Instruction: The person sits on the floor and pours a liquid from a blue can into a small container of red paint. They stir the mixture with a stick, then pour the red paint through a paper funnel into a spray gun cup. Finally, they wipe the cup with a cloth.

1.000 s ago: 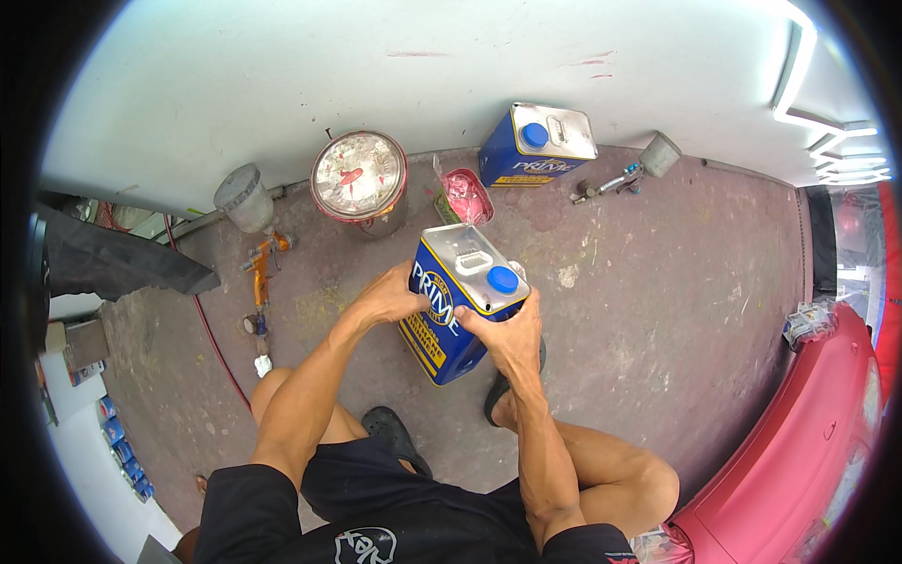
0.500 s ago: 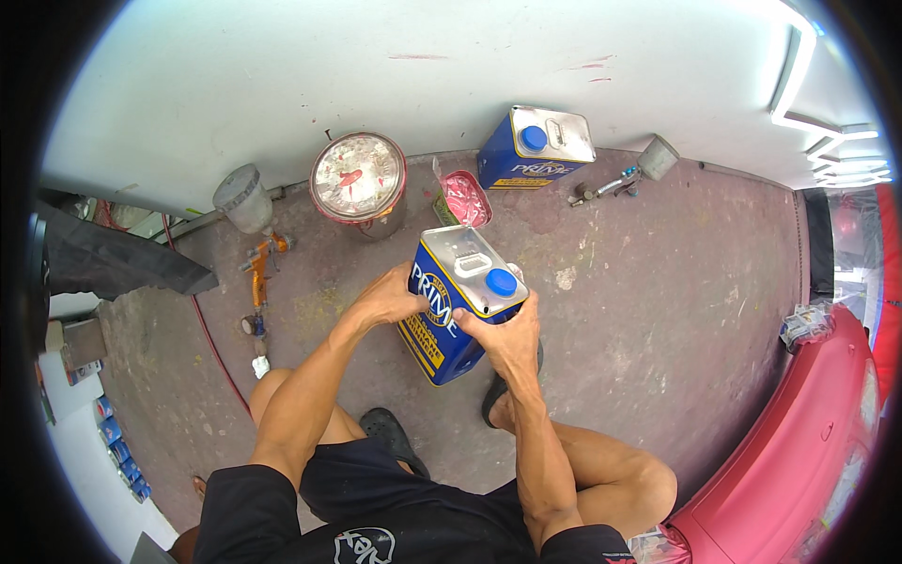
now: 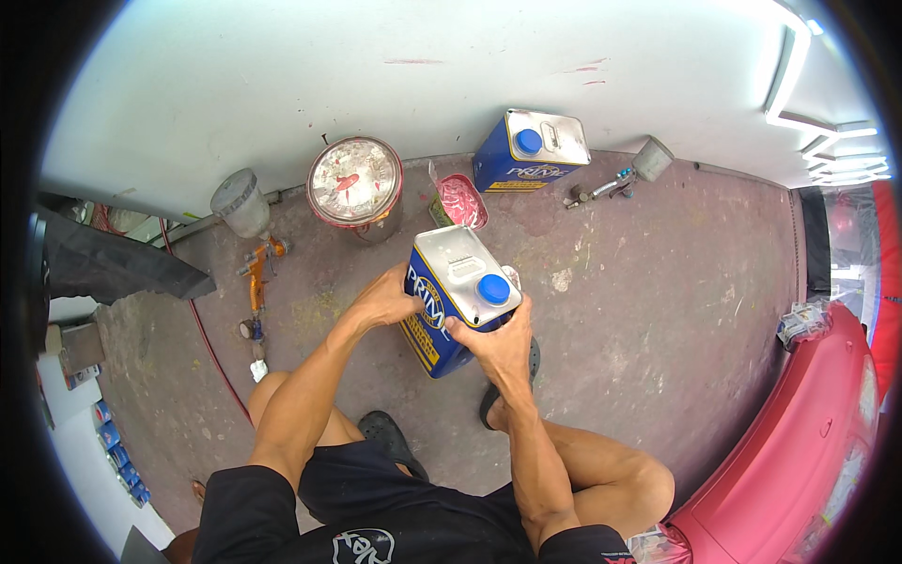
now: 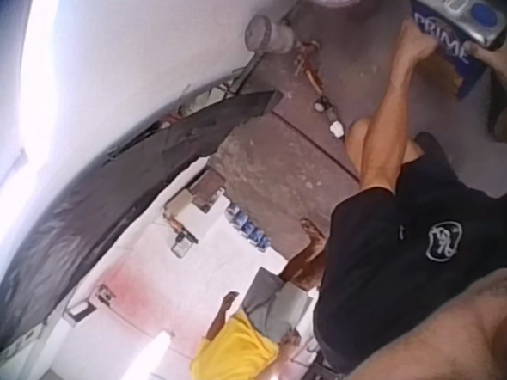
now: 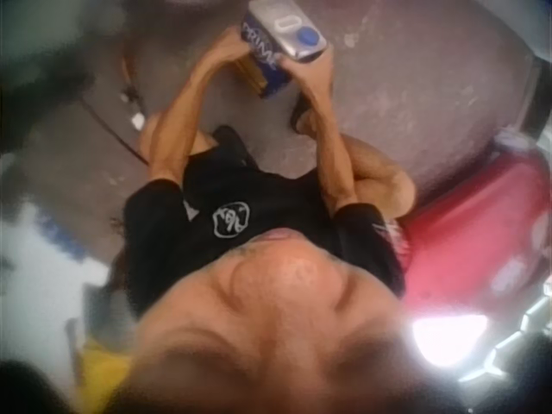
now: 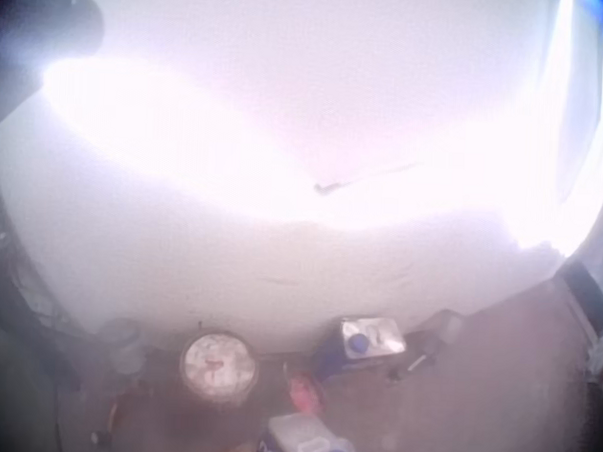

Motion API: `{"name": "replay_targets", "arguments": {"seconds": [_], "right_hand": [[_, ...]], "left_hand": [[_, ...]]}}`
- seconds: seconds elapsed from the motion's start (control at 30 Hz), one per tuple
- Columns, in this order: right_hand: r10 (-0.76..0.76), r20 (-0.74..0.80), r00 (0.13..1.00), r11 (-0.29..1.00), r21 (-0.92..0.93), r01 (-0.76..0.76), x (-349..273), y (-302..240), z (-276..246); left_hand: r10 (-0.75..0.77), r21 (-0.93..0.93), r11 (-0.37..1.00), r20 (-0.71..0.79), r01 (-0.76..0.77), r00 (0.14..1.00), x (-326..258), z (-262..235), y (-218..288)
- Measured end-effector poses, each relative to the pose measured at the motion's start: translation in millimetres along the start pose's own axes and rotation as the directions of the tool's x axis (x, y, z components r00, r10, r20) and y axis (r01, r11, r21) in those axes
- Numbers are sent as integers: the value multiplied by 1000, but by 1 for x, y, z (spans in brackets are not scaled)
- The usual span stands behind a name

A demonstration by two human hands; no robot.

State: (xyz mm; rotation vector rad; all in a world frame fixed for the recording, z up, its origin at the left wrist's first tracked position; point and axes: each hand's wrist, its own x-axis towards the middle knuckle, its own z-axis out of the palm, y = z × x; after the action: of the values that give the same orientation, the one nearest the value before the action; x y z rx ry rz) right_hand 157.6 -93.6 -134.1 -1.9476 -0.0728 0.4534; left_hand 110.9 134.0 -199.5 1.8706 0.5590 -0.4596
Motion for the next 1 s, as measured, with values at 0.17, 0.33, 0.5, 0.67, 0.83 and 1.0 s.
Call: {"name": "replay_targets", "arguments": {"seconds": [0.17, 0.33, 0.5, 0.67, 0.83, 1.0], "right_hand": [[-46, -17, 999, 995, 88, 47, -3, 3, 5], [-147, -45, 988, 989, 28, 149, -11, 4, 2], [-261, -69, 963, 965, -56, 258, -17, 23, -12], [-276, -154, 949, 961, -29, 275, -34, 31, -36], [-261, -280, 924, 959, 33, 281, -44, 31, -62], [-291, -356, 888, 957, -120, 265, -26, 28, -83]], "left_hand": [[31, -8, 999, -39, -31, 999, 2, 1, -1], [47, 49, 998, -75, -44, 996, -13, -8, 18], [117, 45, 992, -50, -115, 992, -26, -19, 38], [131, -124, 984, 41, -125, 991, -25, -21, 43], [236, -33, 971, -59, -238, 970, -9, -2, 14], [219, 107, 971, -28, -215, 975, -13, -3, 19]]}}
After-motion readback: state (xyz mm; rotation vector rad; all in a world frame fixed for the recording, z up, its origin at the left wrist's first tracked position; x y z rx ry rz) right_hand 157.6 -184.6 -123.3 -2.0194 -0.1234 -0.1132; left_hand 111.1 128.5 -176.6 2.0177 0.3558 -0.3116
